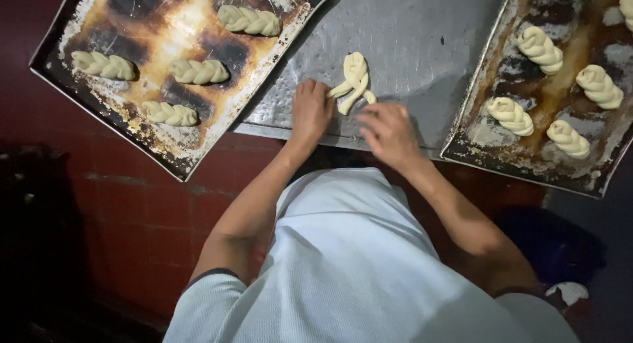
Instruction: Shaping pre-portioned dough strips into braided loaves and placing them on baking trays.
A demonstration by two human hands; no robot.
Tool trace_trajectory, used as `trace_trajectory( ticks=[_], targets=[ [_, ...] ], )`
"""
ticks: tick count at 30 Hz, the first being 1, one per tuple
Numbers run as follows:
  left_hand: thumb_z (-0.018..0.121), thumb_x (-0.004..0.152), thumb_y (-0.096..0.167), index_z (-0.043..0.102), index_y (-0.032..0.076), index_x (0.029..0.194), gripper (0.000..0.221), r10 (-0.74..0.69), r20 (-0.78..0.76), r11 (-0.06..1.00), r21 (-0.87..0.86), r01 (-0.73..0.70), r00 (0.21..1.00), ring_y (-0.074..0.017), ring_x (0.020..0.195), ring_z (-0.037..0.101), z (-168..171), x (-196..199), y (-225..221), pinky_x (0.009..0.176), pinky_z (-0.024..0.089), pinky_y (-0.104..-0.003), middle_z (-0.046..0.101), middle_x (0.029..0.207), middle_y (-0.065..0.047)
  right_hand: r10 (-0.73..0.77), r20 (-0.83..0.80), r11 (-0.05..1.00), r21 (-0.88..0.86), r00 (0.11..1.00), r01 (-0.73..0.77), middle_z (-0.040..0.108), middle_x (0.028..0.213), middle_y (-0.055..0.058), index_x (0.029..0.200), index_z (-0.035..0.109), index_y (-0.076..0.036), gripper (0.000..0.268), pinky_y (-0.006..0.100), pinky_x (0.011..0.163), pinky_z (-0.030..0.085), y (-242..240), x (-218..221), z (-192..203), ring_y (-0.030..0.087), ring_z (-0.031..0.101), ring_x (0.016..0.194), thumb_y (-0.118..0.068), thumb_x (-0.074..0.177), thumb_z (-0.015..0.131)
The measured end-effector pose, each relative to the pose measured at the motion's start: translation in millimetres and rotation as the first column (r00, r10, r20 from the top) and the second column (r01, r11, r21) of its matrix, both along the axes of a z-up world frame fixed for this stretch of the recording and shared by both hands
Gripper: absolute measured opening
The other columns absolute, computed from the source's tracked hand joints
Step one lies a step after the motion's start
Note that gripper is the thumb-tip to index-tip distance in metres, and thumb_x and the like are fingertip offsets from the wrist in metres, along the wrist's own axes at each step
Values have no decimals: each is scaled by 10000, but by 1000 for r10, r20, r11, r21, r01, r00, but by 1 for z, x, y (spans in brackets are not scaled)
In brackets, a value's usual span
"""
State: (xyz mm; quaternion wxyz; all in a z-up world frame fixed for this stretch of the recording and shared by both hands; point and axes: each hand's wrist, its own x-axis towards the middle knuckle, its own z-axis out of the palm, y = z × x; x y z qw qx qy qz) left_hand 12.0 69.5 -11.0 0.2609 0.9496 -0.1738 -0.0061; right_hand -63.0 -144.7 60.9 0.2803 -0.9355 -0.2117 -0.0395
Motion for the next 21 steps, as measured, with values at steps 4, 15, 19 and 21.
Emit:
trace_trajectory(
  ticks=[4,15,19,21],
  targets=[
    [812,853,222,607,66,948,274,54,-220,917,-374,-136,974,-402,832,604,15,2,-12,746,472,-487,571,844,-141,-301,-140,953,-2,943,304,625,1079,131,1203,647,-44,447,482,810,480,-6,14,-32,357,644,990,-127,823,869],
    [655,923,150,648,144,863,60,-281,53,903,-325,282,958,-316,969,536,-50,-44,-46,813,468,-318,512,1001,-82,-291,-92,953,58,952,297,620,952,119,1087,677,-29,98,401,709,521,14,-7,-26,329,665,849,18,1017,628],
    [511,902,-78,571,12,998,144,-73,-605,512,-705,-491,793,-385,1008,615,-46,-50,-58,887,550,-429,498,1077,-186,-222,70,974,-22,972,224,631,1059,120,1114,707,-49,129,421,816,508,15,-17,-60,316,638,996,-62,1004,643],
    [524,961,-30,559,7,1072,123,-173,-730,258,-682,-684,662,-289,1025,631,-67,-52,-56,920,565,-387,518,1110,-167,-267,33,963,35,963,266,638,1018,104,1065,715,-65,94,408,839,510,21,-12,-53,304,637,980,-78,1048,624]
  ],
)
